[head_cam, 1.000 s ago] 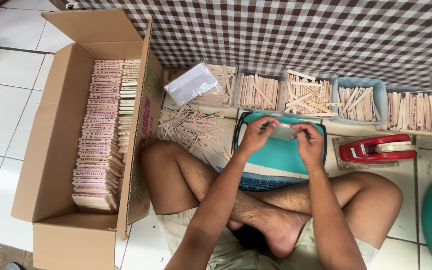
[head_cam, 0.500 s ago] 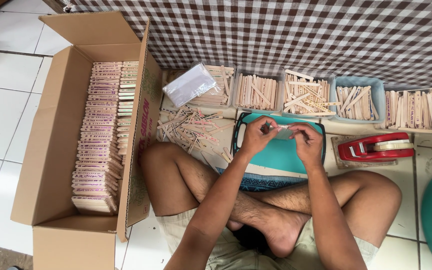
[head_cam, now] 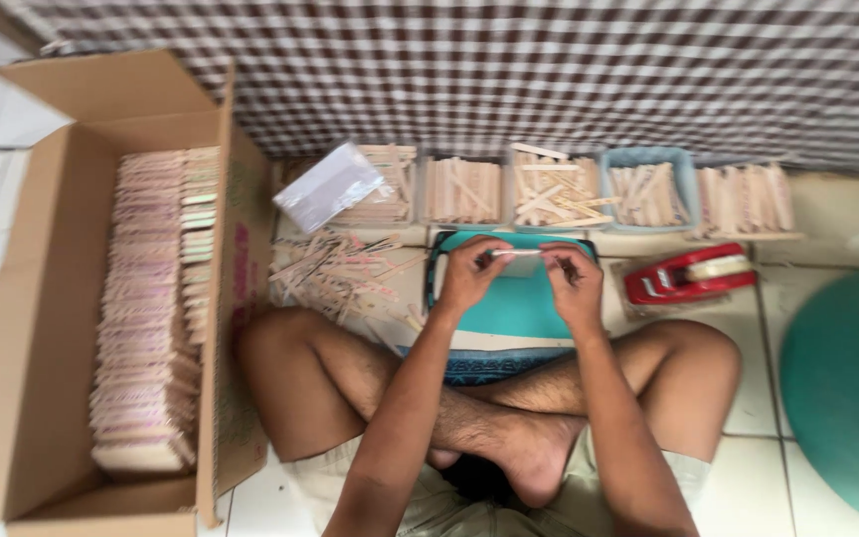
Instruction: The person sits on the floor and bundles small wooden sticks with rubber bands. They gather sticks from a pile, align them on a teal cutting board, and secure each bundle with a rubber band. Completed bundles are placed into a cardboard box.
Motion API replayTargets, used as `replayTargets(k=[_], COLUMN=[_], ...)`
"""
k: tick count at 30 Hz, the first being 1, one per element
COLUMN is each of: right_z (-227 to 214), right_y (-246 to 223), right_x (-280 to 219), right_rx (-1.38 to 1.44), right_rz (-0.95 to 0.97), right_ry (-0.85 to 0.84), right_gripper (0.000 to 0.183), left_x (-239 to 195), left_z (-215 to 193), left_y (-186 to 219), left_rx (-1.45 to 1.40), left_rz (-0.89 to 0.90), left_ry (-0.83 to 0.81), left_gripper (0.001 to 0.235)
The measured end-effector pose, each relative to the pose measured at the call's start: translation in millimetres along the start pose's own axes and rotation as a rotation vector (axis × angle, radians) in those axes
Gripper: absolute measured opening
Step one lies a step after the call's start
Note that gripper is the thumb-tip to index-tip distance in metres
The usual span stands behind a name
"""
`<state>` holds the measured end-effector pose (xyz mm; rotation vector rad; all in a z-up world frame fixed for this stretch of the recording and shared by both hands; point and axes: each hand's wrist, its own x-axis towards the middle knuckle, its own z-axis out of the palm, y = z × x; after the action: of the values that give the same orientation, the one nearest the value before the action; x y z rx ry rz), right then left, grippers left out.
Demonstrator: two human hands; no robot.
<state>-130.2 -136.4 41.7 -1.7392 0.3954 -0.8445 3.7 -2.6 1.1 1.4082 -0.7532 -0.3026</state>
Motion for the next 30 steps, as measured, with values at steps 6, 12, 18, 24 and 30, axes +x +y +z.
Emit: replayTargets(k=[6, 12, 18, 24, 30], right_z=[-37.4, -85.7, -87.4, -66.1, -64.1], right_y=[1.4, 40.3, 48.2, -7.5, 8.2], right_x=[-8.0, 2.2, 12.2, 2.1, -11.1], right_rx=[0.183, 0.367, 0.376, 0.466, 0.495], right_rz=[0.286, 0.717, 0.786, 0.500, 0.629], right_ry=[1.041, 1.166, 1.143, 1.220, 1.055], right_gripper=[0.009, 0.018, 0.009, 0.005, 0.005], left_x=[3.7, 2.1, -1.1, -1.3, 0.0], left_z=[0.9, 2.0, -2.3, -0.5, 4.6], left_y=[0.6, 13.6, 6.4, 9.2, 1.5], left_rx=[0.051, 0.041, 0.056, 0.027, 0.037], left_rz=[0.004, -0.055, -0.070, -0.075, -0.097], left_ry=[-0.005, 0.014, 0.011, 0.008, 0.009], left_gripper=[0.014, 0.015, 0.015, 0.014, 0.016])
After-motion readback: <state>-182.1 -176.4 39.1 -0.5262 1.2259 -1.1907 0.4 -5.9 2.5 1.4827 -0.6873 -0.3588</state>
